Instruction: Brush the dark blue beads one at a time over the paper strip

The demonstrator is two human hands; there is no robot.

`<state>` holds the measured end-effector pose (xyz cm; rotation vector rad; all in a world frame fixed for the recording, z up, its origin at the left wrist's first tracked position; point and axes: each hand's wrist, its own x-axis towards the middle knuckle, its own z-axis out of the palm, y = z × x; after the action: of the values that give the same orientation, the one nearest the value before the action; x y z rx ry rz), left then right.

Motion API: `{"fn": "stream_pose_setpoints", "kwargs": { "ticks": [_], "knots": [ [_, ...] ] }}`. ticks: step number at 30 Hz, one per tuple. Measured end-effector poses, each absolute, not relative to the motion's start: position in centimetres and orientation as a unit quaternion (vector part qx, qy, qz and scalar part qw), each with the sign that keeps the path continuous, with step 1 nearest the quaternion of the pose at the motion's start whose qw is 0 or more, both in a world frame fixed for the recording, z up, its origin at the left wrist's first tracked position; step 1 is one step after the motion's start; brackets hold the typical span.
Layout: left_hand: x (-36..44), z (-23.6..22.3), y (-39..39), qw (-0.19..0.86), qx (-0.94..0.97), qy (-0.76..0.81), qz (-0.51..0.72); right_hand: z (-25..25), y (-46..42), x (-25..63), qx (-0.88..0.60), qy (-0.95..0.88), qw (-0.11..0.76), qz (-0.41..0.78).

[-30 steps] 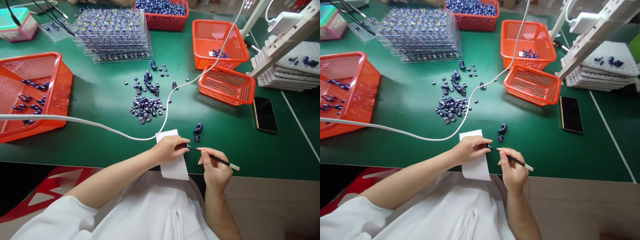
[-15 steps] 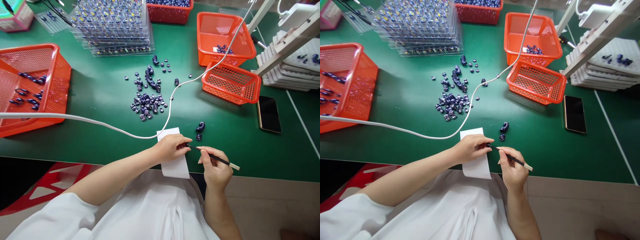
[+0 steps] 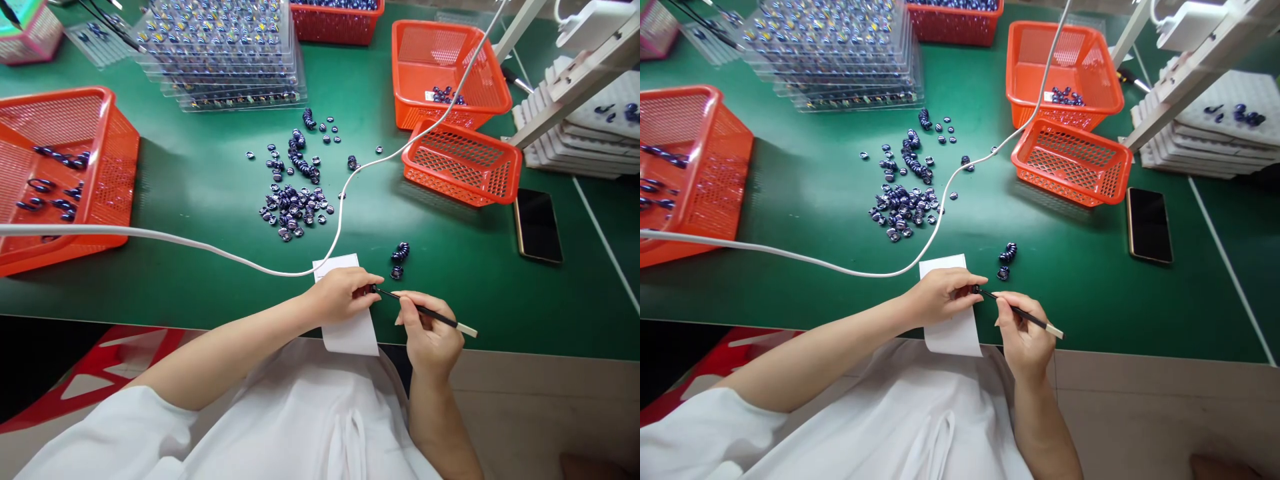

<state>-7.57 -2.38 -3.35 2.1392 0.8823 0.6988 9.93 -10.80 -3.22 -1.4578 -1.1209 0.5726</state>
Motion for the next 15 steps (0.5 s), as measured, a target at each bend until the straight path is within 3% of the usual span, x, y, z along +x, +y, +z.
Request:
{"fn": "stream_pose_setpoints", "kwargs": {
  "ticks": [15],
  "knots": [
    [-7.4,-3.2,-2.4,0.371,0.805,0.368,0.281,-4.6,-11.2,10.9,-0.497,-0.673,0.53,0.138]
  ]
}}
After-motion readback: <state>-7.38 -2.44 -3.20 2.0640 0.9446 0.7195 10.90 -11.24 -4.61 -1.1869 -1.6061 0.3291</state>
